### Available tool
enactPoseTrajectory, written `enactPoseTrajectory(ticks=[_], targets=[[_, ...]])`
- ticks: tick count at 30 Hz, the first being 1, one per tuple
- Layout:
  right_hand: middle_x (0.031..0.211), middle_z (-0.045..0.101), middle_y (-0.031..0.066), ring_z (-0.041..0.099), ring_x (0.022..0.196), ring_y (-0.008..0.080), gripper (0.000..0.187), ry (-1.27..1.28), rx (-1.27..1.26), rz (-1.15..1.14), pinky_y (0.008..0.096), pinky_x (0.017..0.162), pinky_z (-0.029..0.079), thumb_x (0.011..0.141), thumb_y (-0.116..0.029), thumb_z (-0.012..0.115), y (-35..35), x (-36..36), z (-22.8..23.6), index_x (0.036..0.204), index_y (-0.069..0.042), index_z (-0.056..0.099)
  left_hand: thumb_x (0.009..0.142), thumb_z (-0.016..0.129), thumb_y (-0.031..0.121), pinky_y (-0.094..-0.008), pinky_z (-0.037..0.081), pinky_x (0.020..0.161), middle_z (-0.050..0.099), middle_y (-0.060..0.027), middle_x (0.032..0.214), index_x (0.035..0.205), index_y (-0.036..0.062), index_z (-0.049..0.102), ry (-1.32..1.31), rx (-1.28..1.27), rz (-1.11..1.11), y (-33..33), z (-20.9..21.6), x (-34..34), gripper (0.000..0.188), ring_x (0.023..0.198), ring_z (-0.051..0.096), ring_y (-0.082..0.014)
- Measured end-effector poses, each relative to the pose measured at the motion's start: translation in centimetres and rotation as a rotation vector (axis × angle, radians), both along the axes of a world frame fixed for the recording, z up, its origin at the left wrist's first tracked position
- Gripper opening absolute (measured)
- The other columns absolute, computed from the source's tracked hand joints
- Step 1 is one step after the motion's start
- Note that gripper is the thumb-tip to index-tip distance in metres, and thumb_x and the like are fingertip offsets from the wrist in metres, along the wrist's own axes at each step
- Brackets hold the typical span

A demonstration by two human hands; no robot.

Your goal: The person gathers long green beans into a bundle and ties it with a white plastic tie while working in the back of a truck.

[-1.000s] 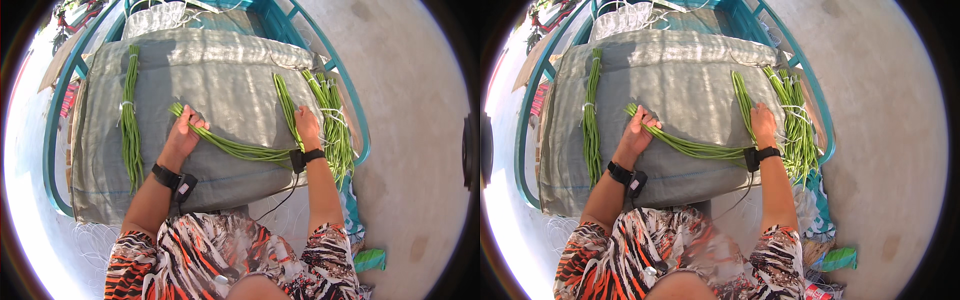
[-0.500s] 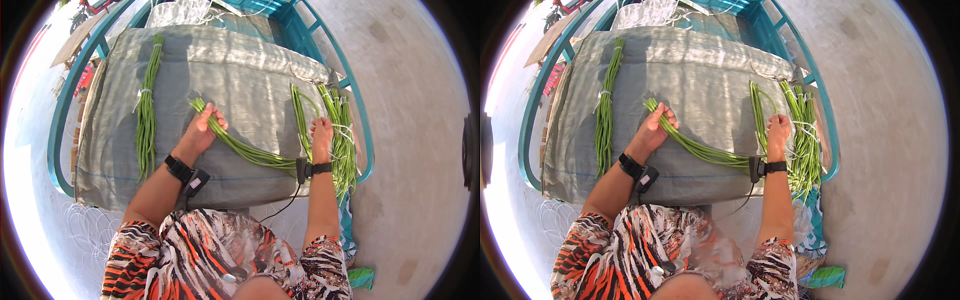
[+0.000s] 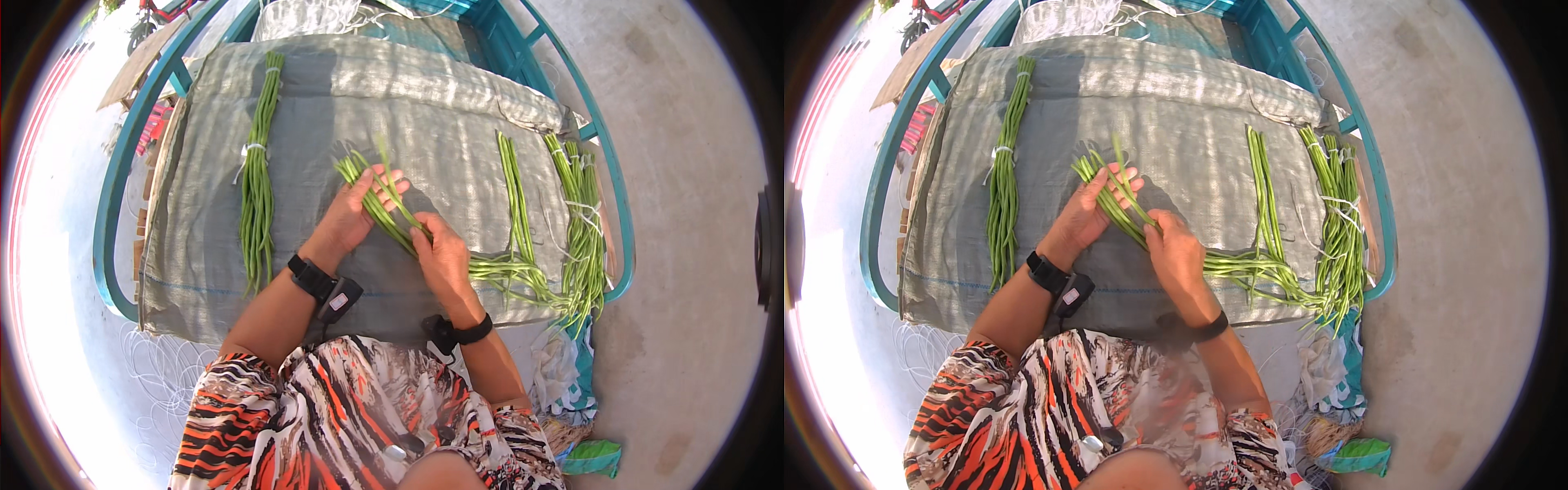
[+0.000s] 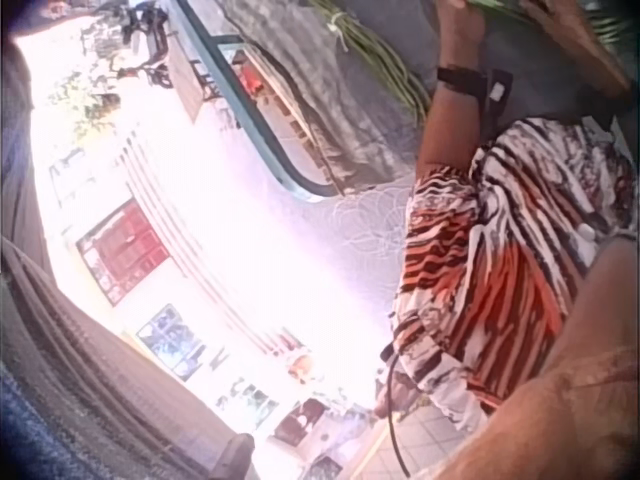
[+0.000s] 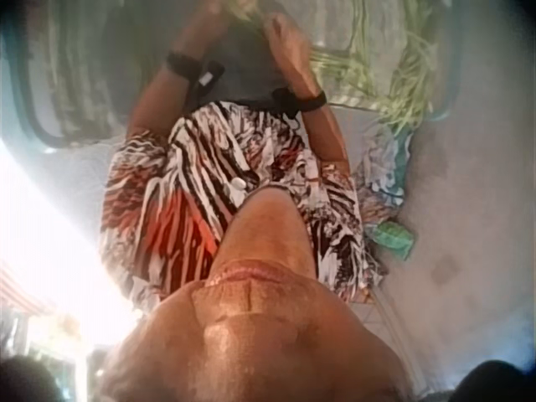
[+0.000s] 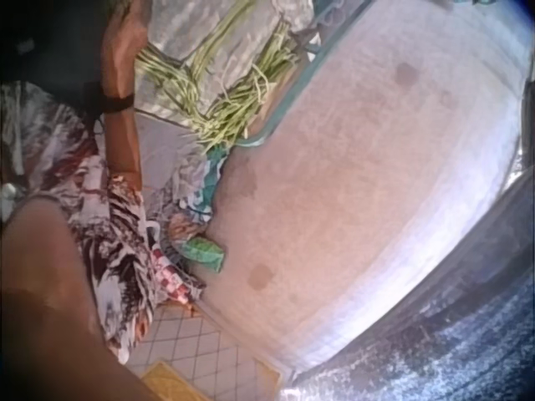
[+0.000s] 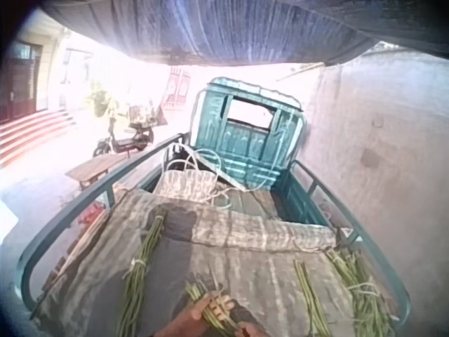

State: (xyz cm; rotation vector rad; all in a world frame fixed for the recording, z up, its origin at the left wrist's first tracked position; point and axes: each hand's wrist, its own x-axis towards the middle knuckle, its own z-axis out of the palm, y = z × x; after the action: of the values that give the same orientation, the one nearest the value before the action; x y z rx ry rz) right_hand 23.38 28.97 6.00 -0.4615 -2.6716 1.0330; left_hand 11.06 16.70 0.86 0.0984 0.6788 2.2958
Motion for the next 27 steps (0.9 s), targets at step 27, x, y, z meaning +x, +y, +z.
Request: enactPoseTrajectory(ticks=[27], targets=[[0.09,0.061,0.0075,0.06,0.078,0.0305,0.018,-0.057,0.239,0.081,0.0401,0.069,0.048,0.081,-0.018,0.062,0.0,0.61,0.78,0.098,-0.014,0.063,0.096,0.047,0.025,-0.0365,0.049,0.079,0.046,-0.0007,0.074,0.098,0.0061,0.049,-0.201,0.038,0.066,-0.17,0.12,0.05,0.019,0.069,0.05,-0.0145]])
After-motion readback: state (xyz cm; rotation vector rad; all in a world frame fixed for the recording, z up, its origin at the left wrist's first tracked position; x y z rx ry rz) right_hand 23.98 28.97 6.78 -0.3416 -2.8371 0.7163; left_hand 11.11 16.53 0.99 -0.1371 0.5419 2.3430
